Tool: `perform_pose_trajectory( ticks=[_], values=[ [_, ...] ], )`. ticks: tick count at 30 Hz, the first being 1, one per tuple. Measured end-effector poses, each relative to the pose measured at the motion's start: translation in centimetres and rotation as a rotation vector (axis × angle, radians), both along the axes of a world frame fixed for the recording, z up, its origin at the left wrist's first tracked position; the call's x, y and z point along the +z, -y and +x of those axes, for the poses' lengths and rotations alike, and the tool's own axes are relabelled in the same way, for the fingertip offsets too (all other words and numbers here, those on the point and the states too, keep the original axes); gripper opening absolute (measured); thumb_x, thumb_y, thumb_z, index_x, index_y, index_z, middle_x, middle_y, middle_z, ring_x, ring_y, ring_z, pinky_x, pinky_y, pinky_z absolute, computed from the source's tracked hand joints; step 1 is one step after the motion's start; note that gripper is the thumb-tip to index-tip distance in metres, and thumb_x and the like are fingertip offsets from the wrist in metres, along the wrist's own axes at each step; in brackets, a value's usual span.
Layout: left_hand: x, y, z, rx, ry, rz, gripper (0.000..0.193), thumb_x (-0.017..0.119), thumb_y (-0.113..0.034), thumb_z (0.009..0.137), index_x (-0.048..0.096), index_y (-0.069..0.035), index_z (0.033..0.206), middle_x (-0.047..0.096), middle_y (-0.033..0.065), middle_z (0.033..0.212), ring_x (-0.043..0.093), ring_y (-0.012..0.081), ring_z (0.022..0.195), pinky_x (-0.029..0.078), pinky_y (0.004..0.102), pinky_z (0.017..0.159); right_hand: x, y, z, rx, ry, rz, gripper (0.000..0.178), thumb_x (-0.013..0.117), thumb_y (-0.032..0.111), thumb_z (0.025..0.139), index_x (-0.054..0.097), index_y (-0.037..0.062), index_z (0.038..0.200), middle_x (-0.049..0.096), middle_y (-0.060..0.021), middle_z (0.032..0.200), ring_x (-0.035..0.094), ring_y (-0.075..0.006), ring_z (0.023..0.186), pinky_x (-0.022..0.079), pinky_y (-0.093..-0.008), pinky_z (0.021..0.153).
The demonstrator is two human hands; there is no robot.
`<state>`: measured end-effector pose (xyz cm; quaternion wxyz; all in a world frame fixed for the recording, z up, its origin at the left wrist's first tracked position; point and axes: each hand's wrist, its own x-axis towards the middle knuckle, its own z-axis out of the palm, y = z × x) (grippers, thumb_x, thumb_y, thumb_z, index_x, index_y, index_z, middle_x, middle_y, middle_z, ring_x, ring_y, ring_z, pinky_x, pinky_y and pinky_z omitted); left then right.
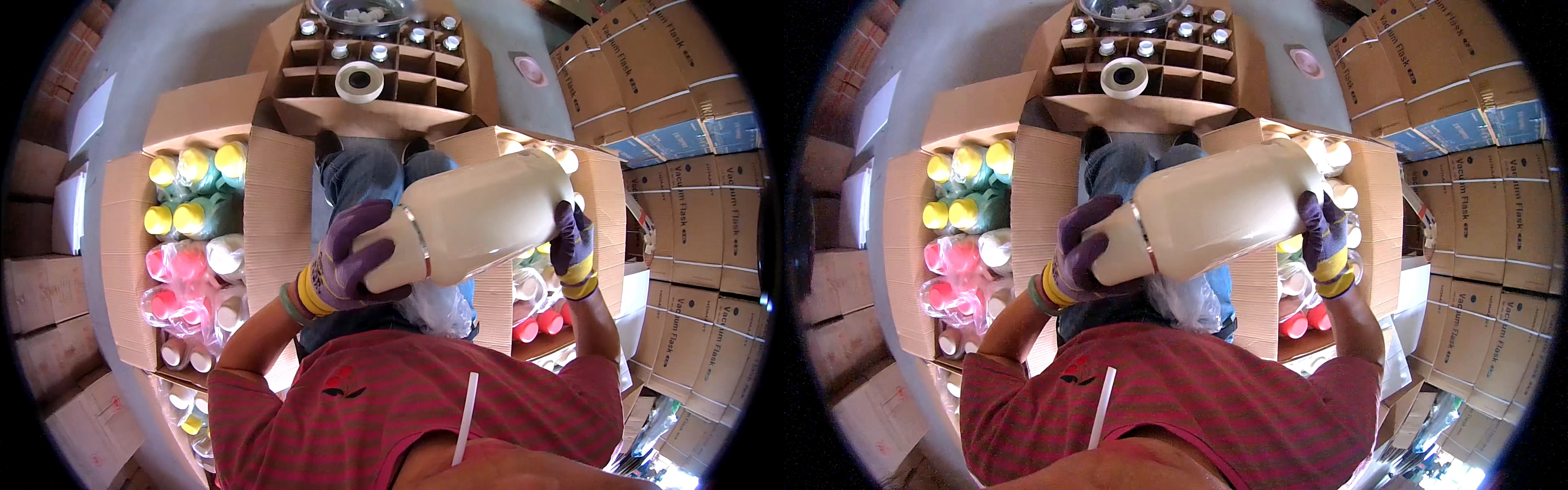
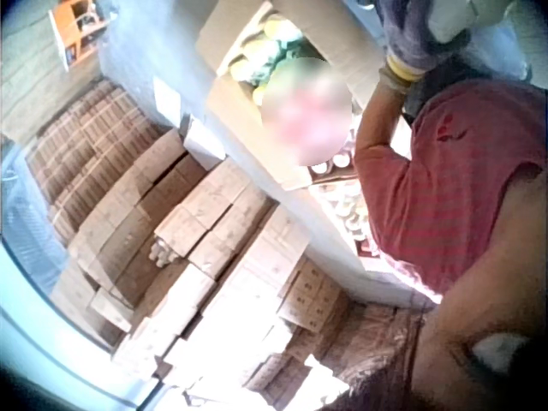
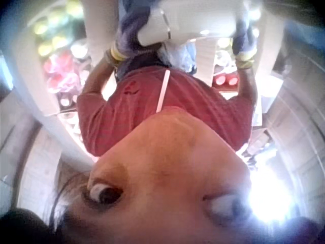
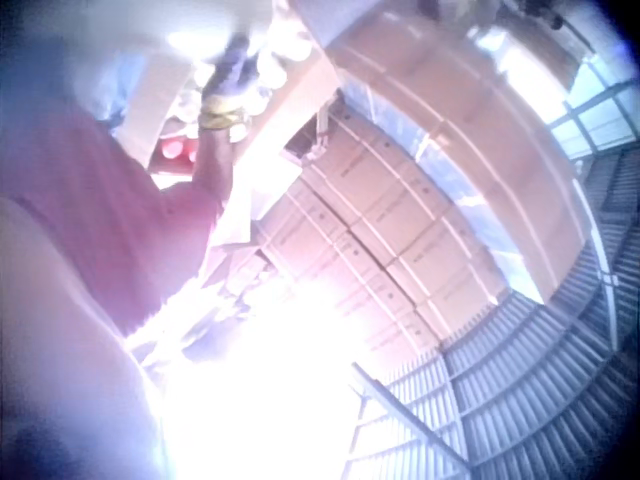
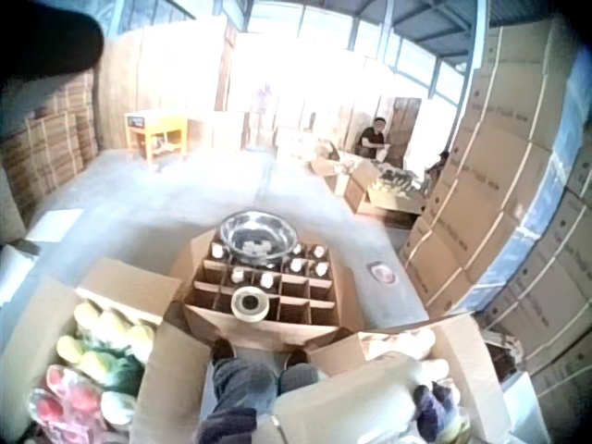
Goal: The person sits on the floor surrounded by cardboard boxes and assembles plastic containers. They pick up container bodies, lids, and black rubber seals, then insert the seals into the lids and screw the lids onto the bodies. The person handles multiple containers of different colors, including beige and green, and places the assembled units back into the boxes.
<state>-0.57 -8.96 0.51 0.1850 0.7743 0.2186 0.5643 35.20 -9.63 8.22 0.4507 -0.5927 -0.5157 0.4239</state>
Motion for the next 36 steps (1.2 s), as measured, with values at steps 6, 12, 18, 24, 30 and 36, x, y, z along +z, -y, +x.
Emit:
perform_pose_trajectory(
  ticks=[6,12,18,24,30,36],
  values=[
    [1.9,0.4,0.0,0.074,0.508,-0.896,0.066,0.079,-0.015,0.077,0.046,-0.003,0.133,0.056,0.0141,0.124,0.057,0.0247,0.114,0.048,0.0376,0.096,-2.9,2.1,-0.6,-0.185,0.148,0.253,0.056,0.041,0.043,0.105,0.056,-0.0069,0.125,0.067,-0.0163,0.108,0.063,-0.0189,0.098,0.050,-0.0314,0.085],
    [2.0,2.1,-1.6,0.099,-0.369,-0.410,0.062,0.077,-0.028,0.079,0.052,-0.005,0.131,0.059,0.0162,0.122,0.058,0.0338,0.113,0.048,0.0448,0.097,-5.3,2.5,0.4,-0.235,-0.436,0.158,0.060,0.039,0.047,0.104,0.045,-0.0003,0.140,0.055,-0.0178,0.135,0.053,-0.0239,0.124,0.043,-0.0399,0.106],
    [1.8,3.6,1.7,-0.138,-0.459,-0.382,0.076,0.082,-0.043,0.067,0.058,-0.005,0.127,0.058,0.0195,0.124,0.058,0.0393,0.111,0.047,0.0466,0.097,-7.9,2.4,-1.2,-0.340,-0.889,-0.110,0.066,0.051,0.053,0.097,0.040,0.0110,0.147,0.048,-0.0103,0.146,0.047,-0.0284,0.133,0.036,-0.0467,0.113],
    [6.5,-2.5,3.9,-0.102,0.204,-0.170,0.131,0.093,-0.047,0.056,0.016,0.004,0.149,0.051,0.0223,0.134,0.054,0.0326,0.120,0.043,0.0439,0.104,-8.8,2.9,-3.0,-0.134,-0.930,-0.069,0.061,0.049,0.049,0.100,0.043,0.0085,0.145,0.052,-0.0111,0.143,0.051,-0.0272,0.129,0.039,-0.0440,0.111],
    [10.1,-3.1,5.8,-0.144,0.230,-0.138,0.144,0.098,-0.034,0.055,0.000,0.003,0.153,0.058,0.0198,0.126,0.062,0.0268,0.111,0.052,0.0378,0.096,-10.2,1.9,-3.2,0.148,-1.470,-0.099,0.063,0.045,0.049,0.100,0.039,0.0064,0.146,0.049,-0.0150,0.144,0.050,-0.0311,0.131,0.036,-0.0487,0.112],
    [9.0,-4.4,6.1,-0.286,0.335,-0.067,0.146,0.098,-0.032,0.055,-0.004,0.003,0.153,0.058,0.0209,0.127,0.063,0.0280,0.112,0.053,0.0387,0.096,-13.9,2.7,-2.1,0.109,-0.793,-0.098,0.053,0.042,0.040,0.102,0.041,0.0082,0.145,0.048,-0.0137,0.146,0.048,-0.0299,0.133,0.035,-0.0486,0.114]
  ],
)
